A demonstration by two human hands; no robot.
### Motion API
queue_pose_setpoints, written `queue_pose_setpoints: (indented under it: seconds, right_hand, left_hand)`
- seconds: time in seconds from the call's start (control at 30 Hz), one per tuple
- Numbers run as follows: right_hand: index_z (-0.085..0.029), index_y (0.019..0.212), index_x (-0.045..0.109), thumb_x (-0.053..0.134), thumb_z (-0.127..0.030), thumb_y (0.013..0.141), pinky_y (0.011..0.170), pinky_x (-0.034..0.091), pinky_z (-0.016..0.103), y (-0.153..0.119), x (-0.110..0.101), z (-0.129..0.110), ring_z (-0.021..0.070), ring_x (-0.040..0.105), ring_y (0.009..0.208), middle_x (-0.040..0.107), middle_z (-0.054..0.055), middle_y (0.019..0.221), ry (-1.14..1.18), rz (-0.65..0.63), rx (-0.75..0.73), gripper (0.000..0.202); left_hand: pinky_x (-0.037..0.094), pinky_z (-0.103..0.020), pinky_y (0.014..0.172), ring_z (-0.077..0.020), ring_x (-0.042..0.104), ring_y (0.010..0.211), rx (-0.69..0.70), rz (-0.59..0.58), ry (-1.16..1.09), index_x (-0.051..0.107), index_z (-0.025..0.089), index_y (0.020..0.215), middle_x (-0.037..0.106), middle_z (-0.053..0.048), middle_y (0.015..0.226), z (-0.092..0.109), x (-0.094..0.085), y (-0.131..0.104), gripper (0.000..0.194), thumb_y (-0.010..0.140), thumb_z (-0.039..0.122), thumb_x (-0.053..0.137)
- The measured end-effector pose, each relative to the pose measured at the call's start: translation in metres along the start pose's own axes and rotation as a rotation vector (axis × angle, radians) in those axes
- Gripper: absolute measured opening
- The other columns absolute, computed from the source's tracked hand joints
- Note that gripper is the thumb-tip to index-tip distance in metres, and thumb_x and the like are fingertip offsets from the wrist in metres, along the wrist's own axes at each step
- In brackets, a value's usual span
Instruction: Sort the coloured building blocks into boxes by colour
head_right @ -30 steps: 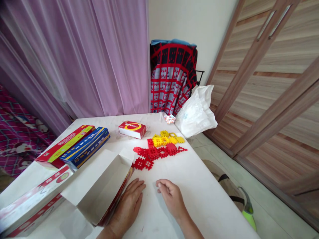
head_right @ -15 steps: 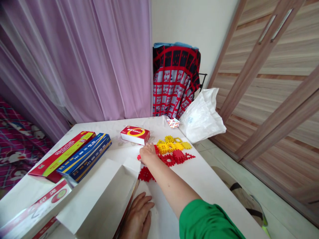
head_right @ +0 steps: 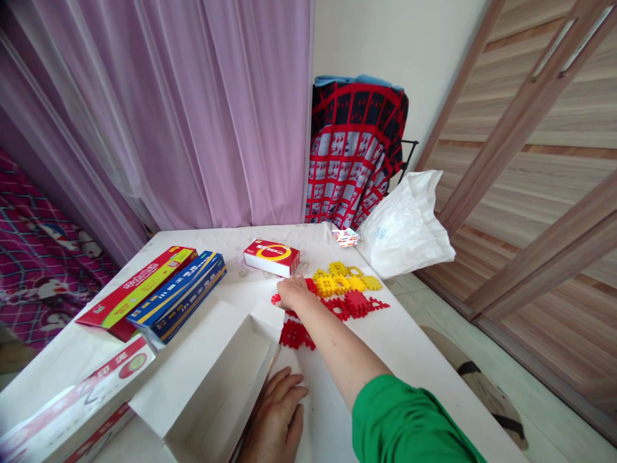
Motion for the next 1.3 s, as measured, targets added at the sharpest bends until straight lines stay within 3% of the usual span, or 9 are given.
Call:
queue_pose_setpoints:
  seconds: [0.23,0.37,0.47,0.6,0.77,0.9,1.03,1.2,1.3]
  right_hand:
    - [-0.021,0.108,0.066,0.060,-0.039,0.080,0.084,0.040,0.030,-0.025,-0.045,0.029,0.0221,0.059,0.104,0.070,0.005,0.109,0.109,0.152,0.050,0.033]
    - [-0.021,0.099,0.068,0.066,-0.038,0.075,0.082,0.041,0.029,-0.072,-0.069,-0.011,0.0207,0.060,0.095,0.070,0.003,0.100,0.155,0.229,-0.192,0.029]
    - [-0.017,0.087,0.070,0.071,-0.040,0.069,0.081,0.042,0.034,-0.105,-0.061,-0.064,0.0251,0.059,0.091,0.070,0.008,0.085,-0.002,0.171,-0.399,0.029]
    - [-0.010,0.084,0.071,0.074,-0.021,0.066,0.077,0.046,0.032,-0.114,-0.031,-0.102,0.0264,0.061,0.091,0.070,0.015,0.088,-0.140,0.096,-0.395,0.022]
    - [-0.011,0.087,0.071,0.070,-0.012,0.068,0.061,0.047,0.028,-0.100,-0.006,-0.100,0.0225,0.066,0.074,0.072,0.013,0.088,-0.183,-0.068,-0.347,0.020]
    - [-0.013,0.091,0.071,0.069,-0.025,0.073,0.062,0.047,0.028,-0.098,-0.014,-0.091,0.0247,0.068,0.082,0.073,0.012,0.091,-0.180,-0.103,-0.378,0.022]
    - [-0.017,0.096,0.070,0.069,-0.036,0.075,0.065,0.045,0.027,-0.101,-0.024,-0.091,0.0237,0.068,0.085,0.073,0.009,0.094,-0.127,-0.069,-0.417,0.028]
    - [-0.017,0.094,0.070,0.070,-0.045,0.075,0.064,0.042,0.026,-0.109,-0.017,-0.102,0.0226,0.067,0.086,0.073,0.008,0.093,-0.084,-0.145,-0.480,0.034]
    - [-0.020,0.097,0.070,0.064,-0.049,0.080,0.066,0.041,0.026,-0.112,-0.027,-0.093,0.0206,0.066,0.088,0.073,0.006,0.096,0.014,-0.075,-0.489,0.033]
  left_hand:
    - [0.045,-0.047,0.106,-0.0263,0.051,0.127,-0.081,-0.025,0.028,0.069,0.021,0.108,0.065,-0.007,0.125,0.017,-0.012,0.003,0.043,0.076,0.005,0.046]
    - [0.042,-0.047,0.109,-0.0249,0.048,0.129,-0.093,-0.012,-0.012,0.068,0.023,0.111,0.064,-0.005,0.127,0.019,-0.015,0.001,0.043,0.078,0.006,0.045]
    - [0.038,-0.048,0.111,-0.0252,0.047,0.130,-0.091,-0.015,-0.041,0.065,0.026,0.117,0.060,-0.004,0.132,0.021,-0.017,0.001,0.044,0.081,0.009,0.047]
    - [0.035,-0.048,0.113,-0.0264,0.045,0.132,-0.085,-0.016,-0.065,0.054,0.028,0.131,0.054,-0.004,0.139,0.027,-0.022,0.002,0.057,0.078,0.008,0.049]
    - [0.036,-0.047,0.113,-0.0263,0.048,0.129,-0.111,-0.009,-0.085,0.054,0.026,0.132,0.055,-0.004,0.139,0.028,-0.024,0.003,0.057,0.078,0.008,0.049]
    - [0.028,-0.048,0.117,-0.0253,0.042,0.134,-0.081,-0.027,-0.084,0.058,0.028,0.127,0.051,-0.002,0.142,0.029,-0.026,0.003,0.052,0.079,0.009,0.048]
    - [0.030,-0.046,0.116,-0.0250,0.043,0.133,-0.100,-0.041,-0.090,0.064,0.025,0.118,0.055,-0.004,0.138,0.029,-0.026,0.003,0.045,0.079,0.009,0.048]
    - [0.034,-0.044,0.114,-0.0248,0.046,0.131,-0.139,-0.059,-0.083,0.056,0.026,0.129,0.056,-0.004,0.137,0.029,-0.024,0.003,0.055,0.078,0.008,0.047]
    - [0.034,-0.045,0.114,-0.0245,0.046,0.131,-0.121,-0.043,-0.068,0.060,0.026,0.124,0.056,-0.003,0.137,0.028,-0.022,0.002,0.050,0.080,0.009,0.047]
Point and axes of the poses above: each hand's wrist, its own y-axis towards the middle knuckle, its own x-axis out of the palm, z = x × y, the point moved 4 cm from there along y, towards the middle knuckle
